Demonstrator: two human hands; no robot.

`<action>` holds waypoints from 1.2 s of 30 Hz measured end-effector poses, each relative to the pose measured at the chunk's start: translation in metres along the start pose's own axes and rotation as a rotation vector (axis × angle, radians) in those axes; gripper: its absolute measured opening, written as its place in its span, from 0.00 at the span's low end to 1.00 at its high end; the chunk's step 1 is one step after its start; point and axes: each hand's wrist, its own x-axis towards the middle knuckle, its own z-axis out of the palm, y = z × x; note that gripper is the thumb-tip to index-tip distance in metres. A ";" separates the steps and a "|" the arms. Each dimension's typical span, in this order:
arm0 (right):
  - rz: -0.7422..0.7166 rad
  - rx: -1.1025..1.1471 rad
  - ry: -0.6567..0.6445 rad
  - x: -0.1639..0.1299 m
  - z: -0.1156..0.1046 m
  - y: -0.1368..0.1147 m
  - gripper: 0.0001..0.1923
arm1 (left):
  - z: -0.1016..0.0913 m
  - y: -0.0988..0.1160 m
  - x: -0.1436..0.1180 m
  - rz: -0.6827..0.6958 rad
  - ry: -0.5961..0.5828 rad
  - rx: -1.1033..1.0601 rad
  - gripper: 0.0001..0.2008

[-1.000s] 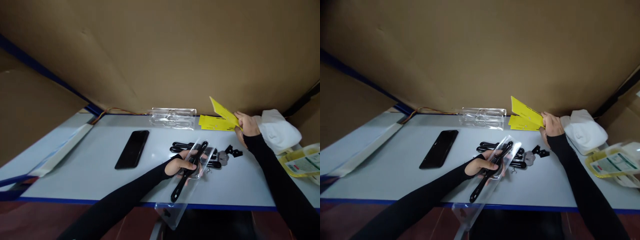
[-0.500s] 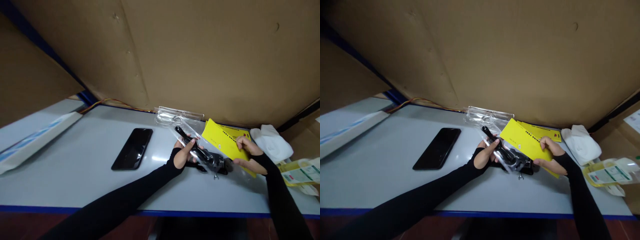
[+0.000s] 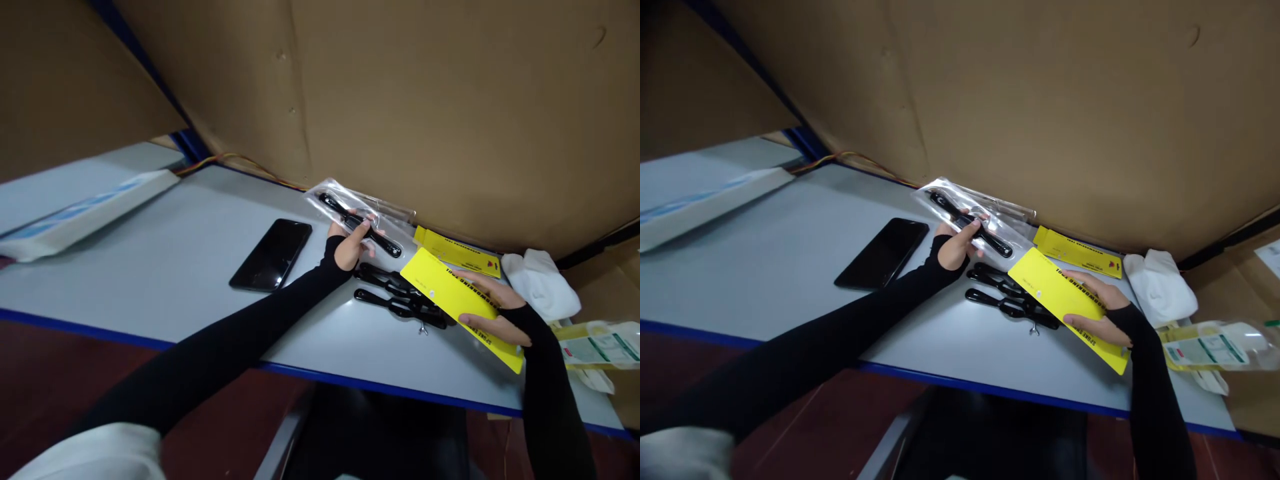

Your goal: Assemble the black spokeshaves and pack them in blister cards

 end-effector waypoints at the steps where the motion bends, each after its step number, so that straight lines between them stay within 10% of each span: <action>1: 0.000 -0.017 -0.010 0.000 0.000 -0.001 0.38 | 0.001 0.000 -0.001 -0.002 -0.014 0.005 0.35; 25: 0.113 -0.185 -0.148 -0.015 -0.014 -0.004 0.41 | 0.002 -0.002 -0.017 -0.112 -0.128 0.137 0.34; 31: 0.080 -0.091 -0.076 0.002 0.015 -0.012 0.40 | 0.005 -0.009 -0.027 -0.064 -0.150 0.136 0.34; 36: 0.323 0.147 0.153 0.017 0.059 -0.033 0.56 | 0.013 -0.020 -0.058 -0.169 -0.249 0.199 0.39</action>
